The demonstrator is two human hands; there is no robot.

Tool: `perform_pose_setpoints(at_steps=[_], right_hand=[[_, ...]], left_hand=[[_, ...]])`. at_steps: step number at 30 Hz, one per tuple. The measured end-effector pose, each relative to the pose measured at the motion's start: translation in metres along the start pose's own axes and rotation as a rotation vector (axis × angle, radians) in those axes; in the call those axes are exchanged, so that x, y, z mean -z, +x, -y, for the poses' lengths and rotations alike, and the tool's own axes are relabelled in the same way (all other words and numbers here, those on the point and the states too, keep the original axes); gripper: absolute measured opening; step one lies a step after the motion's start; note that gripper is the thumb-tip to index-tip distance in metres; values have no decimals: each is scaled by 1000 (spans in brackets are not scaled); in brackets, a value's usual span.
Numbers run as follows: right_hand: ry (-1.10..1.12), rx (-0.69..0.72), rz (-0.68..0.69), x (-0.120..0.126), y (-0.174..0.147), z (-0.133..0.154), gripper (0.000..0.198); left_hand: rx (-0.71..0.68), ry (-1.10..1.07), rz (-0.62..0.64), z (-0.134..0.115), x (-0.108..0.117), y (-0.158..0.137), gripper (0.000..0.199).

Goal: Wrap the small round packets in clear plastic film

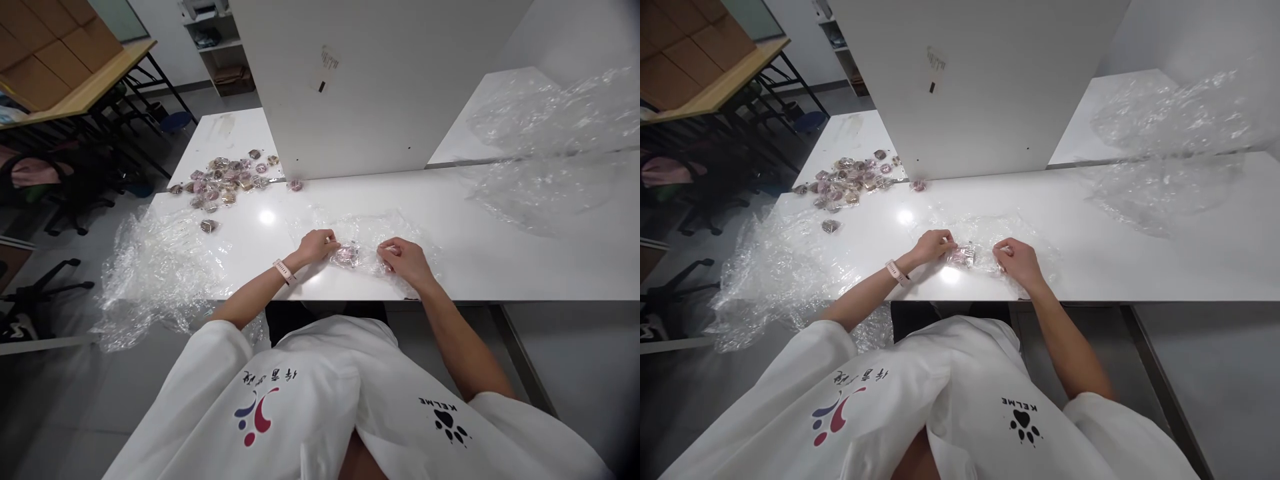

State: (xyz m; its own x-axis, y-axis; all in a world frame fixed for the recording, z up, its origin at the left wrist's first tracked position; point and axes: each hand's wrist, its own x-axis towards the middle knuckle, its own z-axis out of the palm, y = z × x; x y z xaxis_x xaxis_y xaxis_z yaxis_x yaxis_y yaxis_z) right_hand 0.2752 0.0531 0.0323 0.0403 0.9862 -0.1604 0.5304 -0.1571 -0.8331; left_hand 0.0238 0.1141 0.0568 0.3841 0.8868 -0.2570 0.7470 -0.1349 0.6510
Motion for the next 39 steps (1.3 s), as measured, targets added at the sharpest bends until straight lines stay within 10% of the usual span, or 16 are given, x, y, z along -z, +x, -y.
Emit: perform_pose_setpoints(at_steps=[5,10,15,24,28,31,39], right_hand=[[-498,339,-344,-3,-1,17,28],[-532,712,-130,-14,-37,-4,41],[-391,587,-142,-19,-28,-27,35],[-428,-14,-147,-1,51,15,26],[-605,230,-320,-4,41,17,30],[-611,424,-429,-6,13,13,33],[-294,303,-278,-30,-26,-9,41]], left_hand=[[-90,279,-268,-8,-2,-13,15],[-594,456,-256,29,-9,-48,34],[-408,279,-247,51,-8,-34,24],[112,237,-194,12,17,22,12],[-102,458,-484,0,2,-5,31],[-257,495,-476,-5,-22,-32,48],[102,-25,-401,-10,-38,13,56]])
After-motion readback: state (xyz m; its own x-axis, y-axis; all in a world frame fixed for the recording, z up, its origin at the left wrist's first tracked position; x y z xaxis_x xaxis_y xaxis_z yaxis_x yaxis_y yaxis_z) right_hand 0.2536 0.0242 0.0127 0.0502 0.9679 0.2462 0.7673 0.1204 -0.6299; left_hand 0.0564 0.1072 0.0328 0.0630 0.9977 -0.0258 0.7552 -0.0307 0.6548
